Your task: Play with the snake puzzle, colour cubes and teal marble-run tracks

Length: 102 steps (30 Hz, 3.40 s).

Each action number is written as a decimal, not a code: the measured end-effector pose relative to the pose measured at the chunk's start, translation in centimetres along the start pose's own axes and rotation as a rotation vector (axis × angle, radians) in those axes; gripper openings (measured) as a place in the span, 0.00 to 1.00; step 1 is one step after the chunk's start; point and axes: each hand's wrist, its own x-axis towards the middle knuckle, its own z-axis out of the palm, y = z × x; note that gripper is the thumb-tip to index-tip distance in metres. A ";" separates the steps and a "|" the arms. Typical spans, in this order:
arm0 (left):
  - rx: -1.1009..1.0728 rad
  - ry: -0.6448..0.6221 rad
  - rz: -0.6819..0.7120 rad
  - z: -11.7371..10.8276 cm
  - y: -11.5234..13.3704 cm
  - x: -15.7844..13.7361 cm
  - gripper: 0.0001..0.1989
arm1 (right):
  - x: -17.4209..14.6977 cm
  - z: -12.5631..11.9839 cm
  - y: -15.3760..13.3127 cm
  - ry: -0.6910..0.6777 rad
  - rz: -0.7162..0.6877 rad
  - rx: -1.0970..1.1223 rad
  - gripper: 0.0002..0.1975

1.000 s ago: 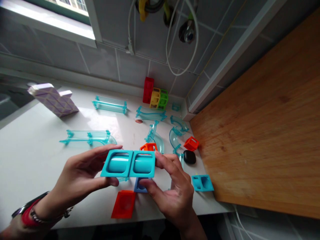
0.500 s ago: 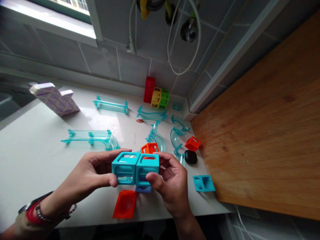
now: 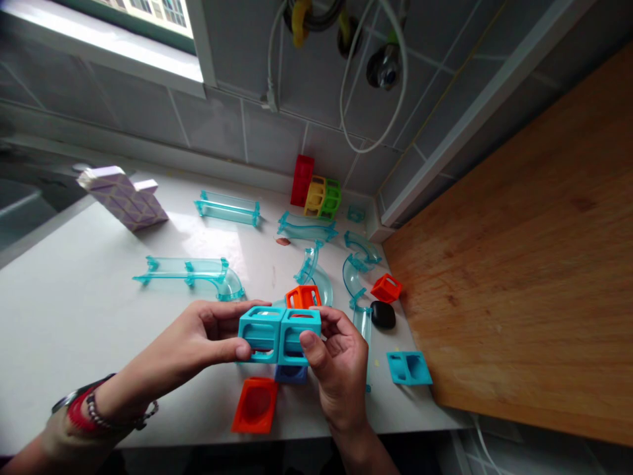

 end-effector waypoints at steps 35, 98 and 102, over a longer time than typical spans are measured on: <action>-0.032 0.133 0.014 0.8 -0.6 -0.2 0.33 | 0.1 -0.4 -0.5 -0.074 0.008 -0.055 0.23; -0.008 0.022 0.165 2.5 4.6 -7.6 0.27 | -6.2 2.7 -16.6 -0.362 0.068 -0.646 0.23; 0.005 -0.025 0.161 2.2 4.6 -7.5 0.30 | -6.6 3.1 -16.9 -0.343 0.055 -0.649 0.24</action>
